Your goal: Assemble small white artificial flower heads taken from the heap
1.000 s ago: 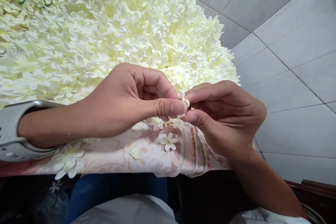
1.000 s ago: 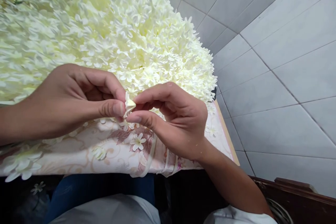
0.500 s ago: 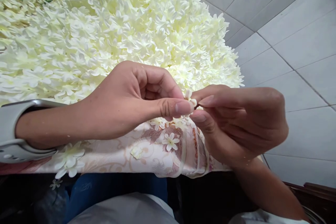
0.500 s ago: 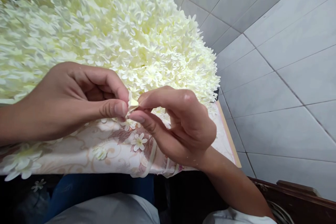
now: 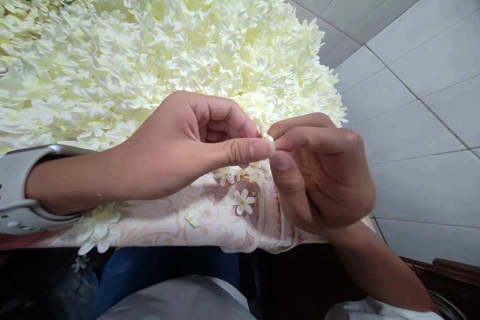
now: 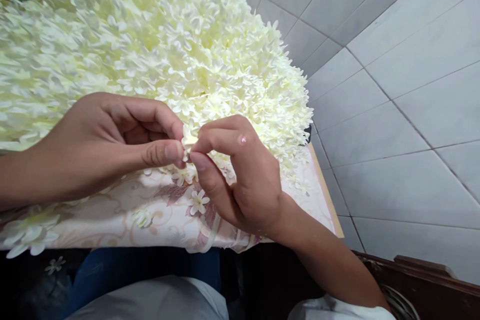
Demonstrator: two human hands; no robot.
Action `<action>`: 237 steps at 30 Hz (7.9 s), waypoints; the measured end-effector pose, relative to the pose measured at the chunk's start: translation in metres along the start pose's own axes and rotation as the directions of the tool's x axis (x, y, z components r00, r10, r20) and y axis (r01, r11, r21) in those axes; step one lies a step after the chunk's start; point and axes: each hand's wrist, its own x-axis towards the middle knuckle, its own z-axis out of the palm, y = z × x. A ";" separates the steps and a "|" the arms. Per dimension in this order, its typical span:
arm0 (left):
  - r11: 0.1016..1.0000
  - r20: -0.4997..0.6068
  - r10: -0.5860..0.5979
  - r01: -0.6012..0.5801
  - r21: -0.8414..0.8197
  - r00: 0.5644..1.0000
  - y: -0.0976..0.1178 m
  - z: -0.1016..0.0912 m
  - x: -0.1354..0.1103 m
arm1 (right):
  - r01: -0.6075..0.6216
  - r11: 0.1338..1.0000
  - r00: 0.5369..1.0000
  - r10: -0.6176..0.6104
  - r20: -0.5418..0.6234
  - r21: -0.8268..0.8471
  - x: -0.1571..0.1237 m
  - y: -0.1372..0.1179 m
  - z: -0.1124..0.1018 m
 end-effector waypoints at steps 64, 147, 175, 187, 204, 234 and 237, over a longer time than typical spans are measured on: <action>0.998 0.088 0.065 -0.063 -0.028 0.994 0.004 -0.008 0.001 | -0.167 0.894 0.977 0.206 -0.051 0.417 0.007 -0.003 0.004; 0.979 0.013 0.118 -0.119 0.168 0.993 0.003 0.003 -0.002 | 0.300 0.924 0.947 -0.319 -0.045 -0.237 0.006 0.020 0.009; 0.906 0.008 0.173 -0.162 0.392 0.985 0.001 -0.005 -0.004 | -0.104 0.995 0.991 0.104 0.081 -0.003 0.010 0.012 -0.001; 0.917 -0.111 0.191 -0.137 0.375 0.975 0.005 -0.007 0.000 | -0.257 0.964 0.902 0.265 -0.340 0.071 0.015 0.068 -0.017; 0.926 -0.029 0.205 -0.184 0.329 0.978 -0.001 -0.005 -0.005 | 0.019 0.999 0.982 -0.012 -0.190 0.040 0.009 0.016 0.008; 0.949 0.078 0.230 -0.241 0.201 0.970 -0.001 -0.004 -0.006 | -0.028 0.990 0.985 0.051 -0.166 0.135 0.003 0.001 0.005; 0.942 0.087 0.228 -0.242 0.234 0.970 -0.003 -0.004 -0.006 | -0.003 0.996 0.990 0.016 -0.143 0.088 0.004 0.000 0.003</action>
